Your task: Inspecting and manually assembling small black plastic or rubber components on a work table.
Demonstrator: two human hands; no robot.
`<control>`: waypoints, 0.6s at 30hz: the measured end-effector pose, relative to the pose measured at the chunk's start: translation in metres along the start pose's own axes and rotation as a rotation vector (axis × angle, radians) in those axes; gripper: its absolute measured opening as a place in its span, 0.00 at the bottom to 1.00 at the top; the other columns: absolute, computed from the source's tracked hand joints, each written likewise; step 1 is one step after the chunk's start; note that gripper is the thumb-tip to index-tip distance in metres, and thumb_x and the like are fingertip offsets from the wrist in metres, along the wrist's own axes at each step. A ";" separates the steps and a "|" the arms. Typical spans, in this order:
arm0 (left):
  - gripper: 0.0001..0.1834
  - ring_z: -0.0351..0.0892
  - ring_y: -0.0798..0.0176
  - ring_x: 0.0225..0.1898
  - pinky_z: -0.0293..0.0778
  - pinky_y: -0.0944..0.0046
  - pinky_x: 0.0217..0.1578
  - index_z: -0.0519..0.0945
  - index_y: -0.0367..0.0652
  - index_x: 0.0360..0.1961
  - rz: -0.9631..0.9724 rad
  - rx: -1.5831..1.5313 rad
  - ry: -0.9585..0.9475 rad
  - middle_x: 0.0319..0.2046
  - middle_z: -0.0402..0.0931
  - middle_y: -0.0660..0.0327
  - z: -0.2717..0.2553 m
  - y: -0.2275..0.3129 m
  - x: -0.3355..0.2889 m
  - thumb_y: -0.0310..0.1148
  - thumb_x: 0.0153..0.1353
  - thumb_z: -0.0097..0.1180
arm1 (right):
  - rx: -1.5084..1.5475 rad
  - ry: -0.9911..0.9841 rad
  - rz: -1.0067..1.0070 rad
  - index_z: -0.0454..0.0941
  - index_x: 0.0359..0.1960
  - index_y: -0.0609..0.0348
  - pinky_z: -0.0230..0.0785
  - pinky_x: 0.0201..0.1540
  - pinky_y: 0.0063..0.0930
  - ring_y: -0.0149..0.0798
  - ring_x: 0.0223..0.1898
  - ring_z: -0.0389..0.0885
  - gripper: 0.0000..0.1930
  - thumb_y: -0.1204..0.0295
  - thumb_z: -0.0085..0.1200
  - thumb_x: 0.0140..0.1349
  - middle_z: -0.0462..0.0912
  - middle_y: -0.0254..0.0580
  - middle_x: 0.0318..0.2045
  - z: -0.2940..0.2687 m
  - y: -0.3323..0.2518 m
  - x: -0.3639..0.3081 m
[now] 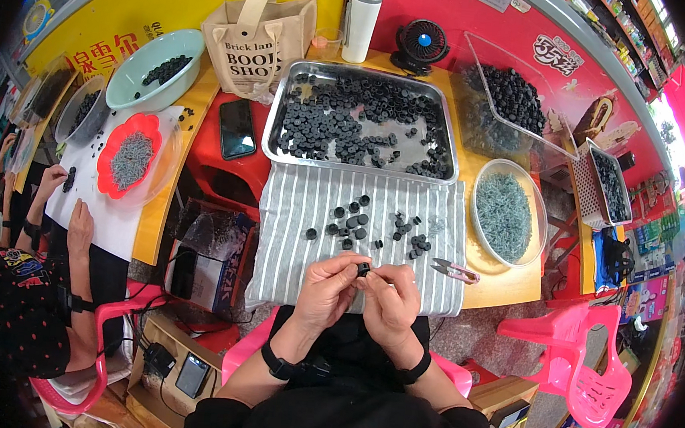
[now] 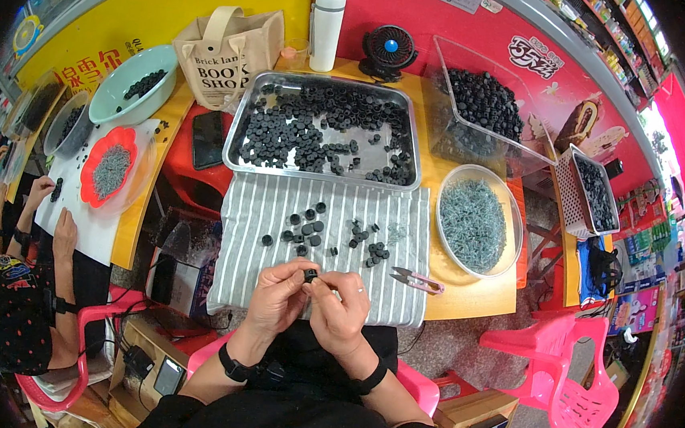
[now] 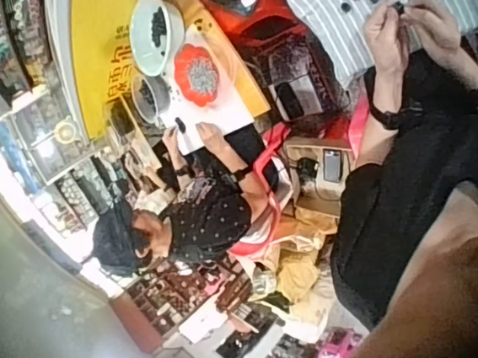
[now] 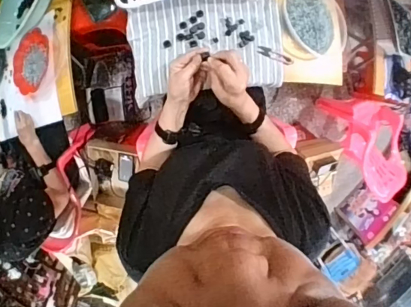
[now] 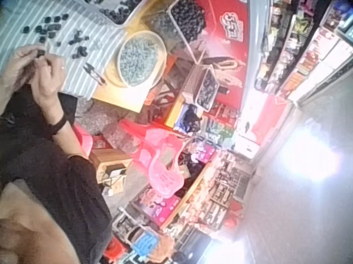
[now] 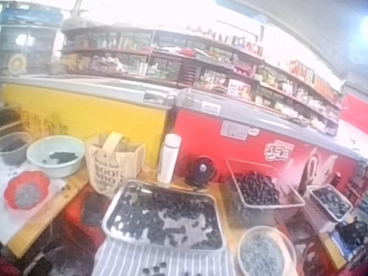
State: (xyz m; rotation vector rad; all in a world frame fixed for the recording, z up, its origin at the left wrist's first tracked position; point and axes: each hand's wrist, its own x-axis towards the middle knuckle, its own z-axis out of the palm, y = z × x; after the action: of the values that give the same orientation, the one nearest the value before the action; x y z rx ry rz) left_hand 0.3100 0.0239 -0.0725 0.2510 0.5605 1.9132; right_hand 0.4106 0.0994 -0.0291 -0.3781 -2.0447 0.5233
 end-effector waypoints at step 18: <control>0.10 0.81 0.68 0.39 0.78 0.73 0.41 0.80 0.28 0.46 0.010 -0.020 0.006 0.40 0.78 0.58 0.002 0.000 0.000 0.22 0.67 0.51 | 0.075 0.096 0.183 0.77 0.30 0.63 0.68 0.26 0.27 0.41 0.27 0.75 0.11 0.83 0.68 0.46 0.77 0.47 0.32 0.007 -0.001 -0.006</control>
State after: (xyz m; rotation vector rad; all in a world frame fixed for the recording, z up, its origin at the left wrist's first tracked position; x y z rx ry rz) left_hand 0.3110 0.0244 -0.0707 0.2354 0.5443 1.9284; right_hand 0.4070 0.0948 -0.0361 -0.5388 -1.9022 0.6779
